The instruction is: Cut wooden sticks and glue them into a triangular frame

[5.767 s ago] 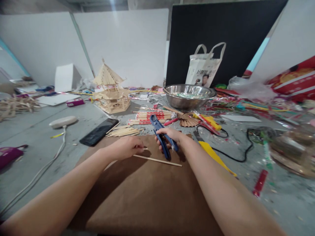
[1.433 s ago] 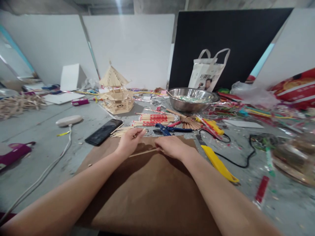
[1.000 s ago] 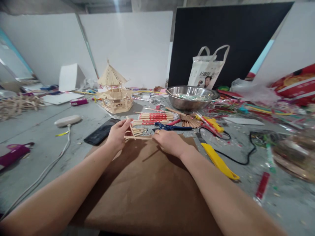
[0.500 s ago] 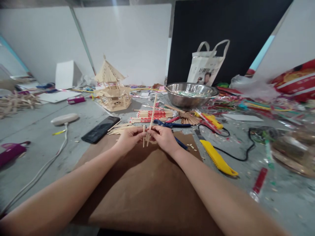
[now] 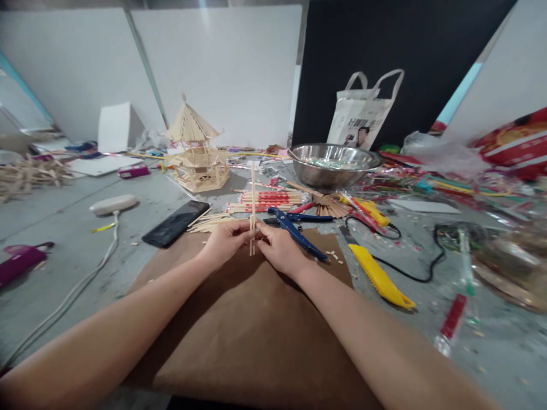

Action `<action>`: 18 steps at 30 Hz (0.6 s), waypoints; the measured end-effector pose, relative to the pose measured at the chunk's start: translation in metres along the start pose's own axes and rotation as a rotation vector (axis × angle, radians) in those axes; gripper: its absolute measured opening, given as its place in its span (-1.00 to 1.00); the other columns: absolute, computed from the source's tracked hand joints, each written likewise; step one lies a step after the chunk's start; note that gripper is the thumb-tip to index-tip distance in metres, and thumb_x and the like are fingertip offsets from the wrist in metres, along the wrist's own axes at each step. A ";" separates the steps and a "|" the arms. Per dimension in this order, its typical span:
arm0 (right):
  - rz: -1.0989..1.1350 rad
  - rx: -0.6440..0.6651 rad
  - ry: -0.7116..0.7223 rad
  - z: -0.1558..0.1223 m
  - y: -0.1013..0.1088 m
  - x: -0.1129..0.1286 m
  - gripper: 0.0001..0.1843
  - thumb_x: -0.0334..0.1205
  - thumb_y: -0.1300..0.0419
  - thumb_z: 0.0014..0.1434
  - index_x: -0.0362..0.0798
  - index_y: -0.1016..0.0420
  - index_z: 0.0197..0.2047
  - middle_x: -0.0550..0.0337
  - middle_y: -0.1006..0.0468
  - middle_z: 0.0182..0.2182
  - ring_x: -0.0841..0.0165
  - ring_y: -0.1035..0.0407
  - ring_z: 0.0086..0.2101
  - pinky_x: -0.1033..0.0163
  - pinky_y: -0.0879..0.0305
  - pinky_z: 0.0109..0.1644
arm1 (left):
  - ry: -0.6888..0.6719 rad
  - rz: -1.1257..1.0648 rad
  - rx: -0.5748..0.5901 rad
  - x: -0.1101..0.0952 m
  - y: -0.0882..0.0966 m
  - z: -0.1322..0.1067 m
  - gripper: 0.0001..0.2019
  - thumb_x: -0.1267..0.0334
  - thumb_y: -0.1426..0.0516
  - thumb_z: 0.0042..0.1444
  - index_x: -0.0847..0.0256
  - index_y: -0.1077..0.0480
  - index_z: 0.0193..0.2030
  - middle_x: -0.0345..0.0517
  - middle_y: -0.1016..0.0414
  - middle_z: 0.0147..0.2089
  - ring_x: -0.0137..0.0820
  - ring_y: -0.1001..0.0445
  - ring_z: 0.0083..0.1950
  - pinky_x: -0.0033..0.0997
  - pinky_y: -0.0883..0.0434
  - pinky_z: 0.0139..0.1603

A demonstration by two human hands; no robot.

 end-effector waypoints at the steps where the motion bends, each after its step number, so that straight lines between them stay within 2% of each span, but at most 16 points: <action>1: -0.018 0.000 0.007 0.000 0.000 0.000 -0.55 -0.32 0.00 0.02 -0.11 -0.23 0.03 0.10 -0.41 -0.14 0.35 -0.36 -0.29 0.26 -0.26 -0.20 | -0.011 0.023 0.001 0.001 0.000 0.000 -0.78 0.26 -0.06 -0.07 0.31 -0.42 -0.30 -0.11 -0.46 -0.36 -0.43 -0.39 -0.36 -0.49 -0.34 -0.34; 5: -0.080 0.033 0.014 0.000 0.000 0.004 -0.56 -0.36 0.02 0.01 -0.13 -0.25 0.01 0.05 -0.36 -0.08 0.35 -0.36 -0.27 0.27 -0.25 -0.17 | -0.013 0.069 0.000 0.002 0.000 0.000 -0.78 0.25 -0.07 -0.07 0.33 -0.42 -0.32 -0.10 -0.46 -0.38 -0.44 -0.38 -0.36 -0.48 -0.33 -0.32; 14: -0.097 0.064 0.021 -0.002 0.001 0.012 -0.63 -0.37 0.04 0.03 -0.13 -0.28 -0.05 0.13 -0.48 -0.30 0.41 -0.37 -0.37 0.31 -0.23 -0.22 | -0.010 0.106 -0.050 -0.003 0.000 -0.002 -0.83 0.25 -0.08 -0.10 0.33 -0.39 -0.41 -0.15 -0.43 -0.45 -0.49 -0.35 -0.42 -0.53 -0.29 -0.39; 18: -0.125 0.062 0.054 -0.002 0.001 0.013 -0.74 -0.37 0.03 0.03 -0.12 -0.36 -0.20 0.15 -0.48 -0.34 0.43 -0.36 -0.38 0.35 -0.22 -0.26 | -0.040 0.187 -0.048 -0.007 0.002 -0.003 -0.87 0.27 -0.09 -0.11 0.29 -0.38 -0.45 -0.21 -0.40 -0.48 -0.52 -0.32 -0.45 -0.55 -0.27 -0.40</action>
Point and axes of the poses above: each hand's wrist, its own z-axis towards the middle knuckle, its own y-axis out of the back of the hand, x = y × z, the point moved 4 cm from there along z, towards the middle knuckle
